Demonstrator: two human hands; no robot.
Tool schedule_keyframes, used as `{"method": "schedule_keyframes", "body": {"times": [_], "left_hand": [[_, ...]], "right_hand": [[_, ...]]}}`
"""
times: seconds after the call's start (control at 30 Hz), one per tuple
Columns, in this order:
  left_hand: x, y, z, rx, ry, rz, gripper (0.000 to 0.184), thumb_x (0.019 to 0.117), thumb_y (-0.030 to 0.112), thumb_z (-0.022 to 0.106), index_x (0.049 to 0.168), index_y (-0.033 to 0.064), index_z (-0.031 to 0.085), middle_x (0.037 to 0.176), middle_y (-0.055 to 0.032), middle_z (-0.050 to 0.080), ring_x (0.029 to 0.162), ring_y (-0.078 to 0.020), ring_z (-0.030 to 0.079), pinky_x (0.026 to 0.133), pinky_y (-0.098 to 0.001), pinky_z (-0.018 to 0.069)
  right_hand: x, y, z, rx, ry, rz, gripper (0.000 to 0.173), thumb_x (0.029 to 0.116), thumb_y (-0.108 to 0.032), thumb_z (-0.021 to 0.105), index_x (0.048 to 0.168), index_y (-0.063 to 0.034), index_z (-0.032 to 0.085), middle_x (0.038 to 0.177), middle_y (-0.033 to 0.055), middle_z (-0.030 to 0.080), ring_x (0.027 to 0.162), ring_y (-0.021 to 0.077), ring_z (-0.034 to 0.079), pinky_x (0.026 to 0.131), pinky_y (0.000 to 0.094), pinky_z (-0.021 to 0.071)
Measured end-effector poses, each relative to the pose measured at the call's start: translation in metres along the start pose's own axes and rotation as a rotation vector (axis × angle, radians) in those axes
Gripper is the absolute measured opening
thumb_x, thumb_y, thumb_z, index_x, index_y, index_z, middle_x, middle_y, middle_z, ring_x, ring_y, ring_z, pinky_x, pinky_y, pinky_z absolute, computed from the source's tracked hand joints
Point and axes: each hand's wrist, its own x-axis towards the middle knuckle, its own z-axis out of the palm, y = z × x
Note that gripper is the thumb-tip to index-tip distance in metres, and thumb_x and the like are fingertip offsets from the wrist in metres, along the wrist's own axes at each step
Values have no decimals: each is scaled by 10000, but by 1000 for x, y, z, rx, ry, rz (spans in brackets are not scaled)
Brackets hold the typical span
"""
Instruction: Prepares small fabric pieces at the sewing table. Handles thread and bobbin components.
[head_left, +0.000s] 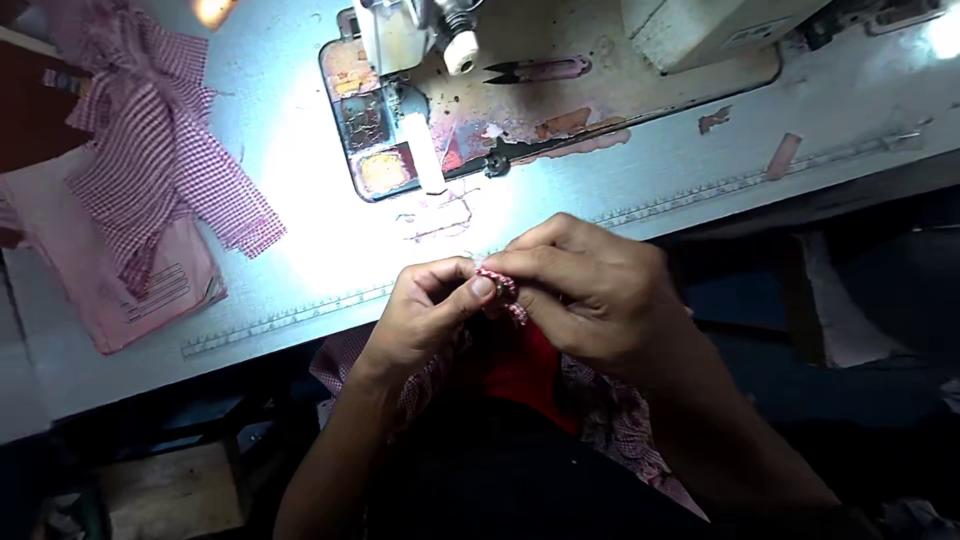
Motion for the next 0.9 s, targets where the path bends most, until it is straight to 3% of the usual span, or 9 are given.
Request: {"method": "schedule_keyframes", "body": {"times": [0.1, 0.17, 0.27, 0.37, 0.5, 0.6, 0.67, 0.73, 0.9], "left_hand": [[-2, -12, -2, 10, 4, -17, 160, 993, 260, 687, 1032, 120, 754, 931, 3, 732, 849, -76, 694, 808, -283, 589], [-1, -10, -5, 8, 23, 15, 208, 1002, 308, 666, 1065, 136, 765, 959, 2, 737, 881, -89, 699, 835, -285, 590], [3, 5, -4, 88, 62, 77, 207, 993, 325, 678, 1031, 141, 764, 958, 8, 732, 874, -94, 703, 824, -276, 600], [9, 9, -3, 140, 45, 127, 188, 985, 305, 691, 1018, 138, 774, 975, 4, 741, 892, -99, 709, 832, -276, 601], [8, 9, -1, 191, 28, 174, 194, 985, 332, 687, 1019, 165, 778, 971, 14, 745, 890, -103, 706, 822, -275, 592], [6, 11, 3, 254, -2, 194, 200, 996, 354, 666, 1015, 191, 781, 958, 31, 745, 883, -92, 703, 804, -260, 588], [5, 12, 5, 286, -24, 199, 191, 1005, 346, 657, 1037, 206, 782, 968, 43, 746, 902, -84, 704, 825, -258, 589], [4, 13, 7, 303, -42, 196, 182, 1009, 335, 653, 1053, 214, 782, 980, 50, 747, 910, -78, 702, 825, -250, 586], [4, 14, 9, 335, -66, 179, 178, 1018, 316, 645, 1085, 216, 776, 1014, 57, 747, 949, -71, 699, 859, -245, 578]], "right_hand": [[-6, 10, -10, 21, -61, 45, 197, 927, -68, 637, 1053, -70, 788, 985, 30, 693, 912, 65, 648, 772, 177, 549], [-12, 26, -27, 200, -13, 201, 189, 927, -20, 634, 1060, -47, 766, 1029, 12, 706, 904, 35, 674, 768, 174, 590], [-28, 61, -49, 566, 283, 440, 217, 939, 54, 620, 1106, -47, 715, 991, -37, 734, 868, 20, 691, 793, 206, 604], [-44, 84, -69, 644, 512, 601, 275, 959, 76, 518, 1079, -93, 699, 929, -71, 716, 818, -7, 676, 752, 173, 587], [-66, 113, -105, 425, 681, 631, 234, 964, 31, 524, 1044, -108, 695, 915, -81, 710, 798, 2, 662, 732, 209, 583], [-75, 158, -161, -61, 744, 693, 194, 980, -64, 607, 1142, 18, 678, 997, 63, 688, 865, 88, 652, 813, 297, 572], [-70, 191, -199, -338, 732, 791, 267, 1006, -160, 600, 1194, -1, 703, 1070, 131, 722, 935, 163, 682, 878, 372, 554], [-56, 219, -226, -452, 718, 869, 283, 1024, -201, 579, 1213, -44, 719, 1145, 143, 733, 1027, 220, 704, 953, 434, 542], [-21, 275, -262, -538, 731, 864, 287, 1018, -149, 534, 1209, -55, 728, 1175, 143, 735, 1063, 252, 708, 976, 449, 534]]}}
